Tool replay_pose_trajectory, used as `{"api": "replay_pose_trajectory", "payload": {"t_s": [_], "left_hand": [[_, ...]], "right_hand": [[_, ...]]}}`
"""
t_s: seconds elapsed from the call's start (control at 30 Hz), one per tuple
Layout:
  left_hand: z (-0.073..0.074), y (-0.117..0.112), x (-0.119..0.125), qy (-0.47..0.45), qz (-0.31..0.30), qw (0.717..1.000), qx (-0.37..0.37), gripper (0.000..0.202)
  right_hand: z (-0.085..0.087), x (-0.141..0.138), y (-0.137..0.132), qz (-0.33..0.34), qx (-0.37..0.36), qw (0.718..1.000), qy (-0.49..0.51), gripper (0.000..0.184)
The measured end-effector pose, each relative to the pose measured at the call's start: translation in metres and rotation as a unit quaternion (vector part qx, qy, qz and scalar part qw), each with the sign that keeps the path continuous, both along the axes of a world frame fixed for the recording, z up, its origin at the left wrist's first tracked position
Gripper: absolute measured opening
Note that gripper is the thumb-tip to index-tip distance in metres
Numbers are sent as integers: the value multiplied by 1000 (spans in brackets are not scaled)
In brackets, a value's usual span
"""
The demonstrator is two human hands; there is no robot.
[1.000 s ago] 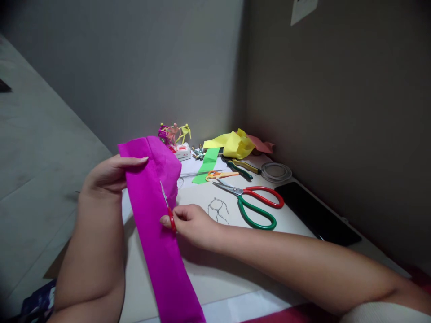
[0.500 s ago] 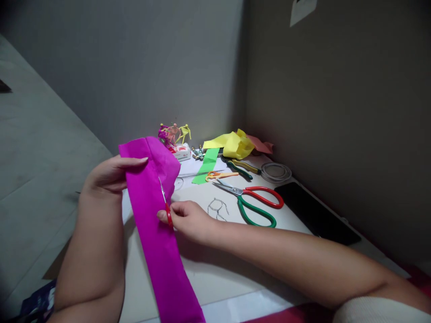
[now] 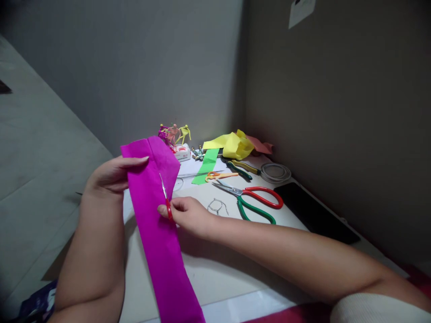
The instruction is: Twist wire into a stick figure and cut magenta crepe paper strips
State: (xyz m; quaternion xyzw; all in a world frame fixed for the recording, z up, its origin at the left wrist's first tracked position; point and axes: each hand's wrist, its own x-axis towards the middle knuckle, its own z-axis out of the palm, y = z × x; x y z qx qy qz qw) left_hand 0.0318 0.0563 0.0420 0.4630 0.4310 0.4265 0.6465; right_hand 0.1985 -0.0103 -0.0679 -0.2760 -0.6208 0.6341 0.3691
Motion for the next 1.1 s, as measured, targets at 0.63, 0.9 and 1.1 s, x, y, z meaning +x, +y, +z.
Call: {"api": "replay_pose_trajectory", "payload": {"t_s": [0.63, 0.9, 1.1], "left_hand": [[-1, 1, 1, -1, 6, 1000, -12, 18], [-2, 1, 0, 2, 6, 1000, -9, 15], [-5, 6, -4, -8, -13, 1000, -10, 10]], "right_hand": [[10, -1, 6, -10, -5, 1000, 12, 52], [8, -1, 9, -16, -9, 1000, 20, 49], [13, 1, 12, -17, 10, 1000, -1, 50]]}}
